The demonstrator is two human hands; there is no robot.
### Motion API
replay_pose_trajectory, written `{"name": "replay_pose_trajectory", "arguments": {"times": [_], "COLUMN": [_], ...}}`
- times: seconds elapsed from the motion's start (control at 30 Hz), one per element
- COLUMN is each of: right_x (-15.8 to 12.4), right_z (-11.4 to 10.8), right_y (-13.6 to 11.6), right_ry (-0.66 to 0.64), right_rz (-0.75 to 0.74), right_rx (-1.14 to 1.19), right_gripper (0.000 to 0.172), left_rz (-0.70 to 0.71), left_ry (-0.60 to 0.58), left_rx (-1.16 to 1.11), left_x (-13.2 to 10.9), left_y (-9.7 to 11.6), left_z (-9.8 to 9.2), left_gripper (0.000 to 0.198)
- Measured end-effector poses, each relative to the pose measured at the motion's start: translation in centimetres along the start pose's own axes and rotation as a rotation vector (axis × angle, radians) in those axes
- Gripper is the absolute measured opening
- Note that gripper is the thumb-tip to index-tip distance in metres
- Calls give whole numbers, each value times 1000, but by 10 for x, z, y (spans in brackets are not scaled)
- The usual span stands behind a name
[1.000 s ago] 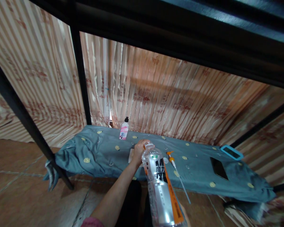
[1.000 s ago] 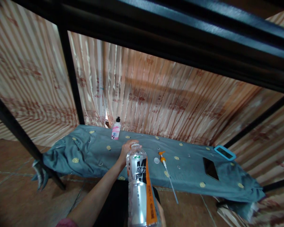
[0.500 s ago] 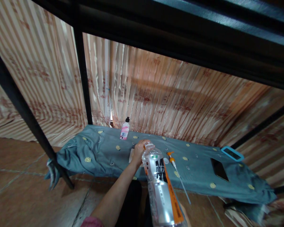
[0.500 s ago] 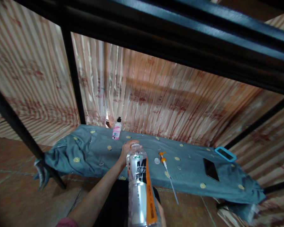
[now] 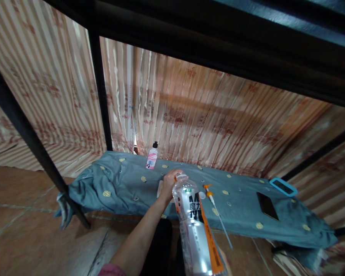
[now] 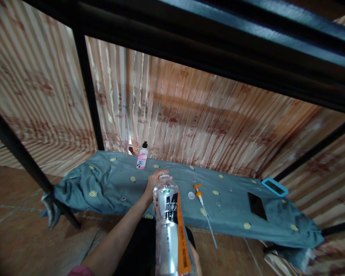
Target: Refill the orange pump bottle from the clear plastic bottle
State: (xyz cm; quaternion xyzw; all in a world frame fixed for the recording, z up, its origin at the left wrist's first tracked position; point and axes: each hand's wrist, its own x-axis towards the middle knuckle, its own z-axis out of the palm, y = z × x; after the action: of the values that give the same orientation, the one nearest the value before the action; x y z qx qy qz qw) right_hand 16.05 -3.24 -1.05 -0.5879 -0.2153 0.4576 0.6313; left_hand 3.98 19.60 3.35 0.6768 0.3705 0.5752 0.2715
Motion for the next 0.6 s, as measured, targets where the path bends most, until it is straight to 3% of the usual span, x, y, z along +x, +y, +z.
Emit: {"name": "replay_pose_trajectory", "arguments": {"times": [0.23,0.6], "right_x": [2,-3], "right_z": [1,4], "right_y": [4,-2], "right_ry": [34,4], "right_rz": [-14,38], "right_rx": [-18,-28], "right_gripper": [48,38], "left_rz": [1,-4], "left_ry": [-17,-29], "left_rx": [11,21], "left_x": [1,2], "left_y": [-2,1], "left_z": [0,-1], "left_gripper": [17,14]}}
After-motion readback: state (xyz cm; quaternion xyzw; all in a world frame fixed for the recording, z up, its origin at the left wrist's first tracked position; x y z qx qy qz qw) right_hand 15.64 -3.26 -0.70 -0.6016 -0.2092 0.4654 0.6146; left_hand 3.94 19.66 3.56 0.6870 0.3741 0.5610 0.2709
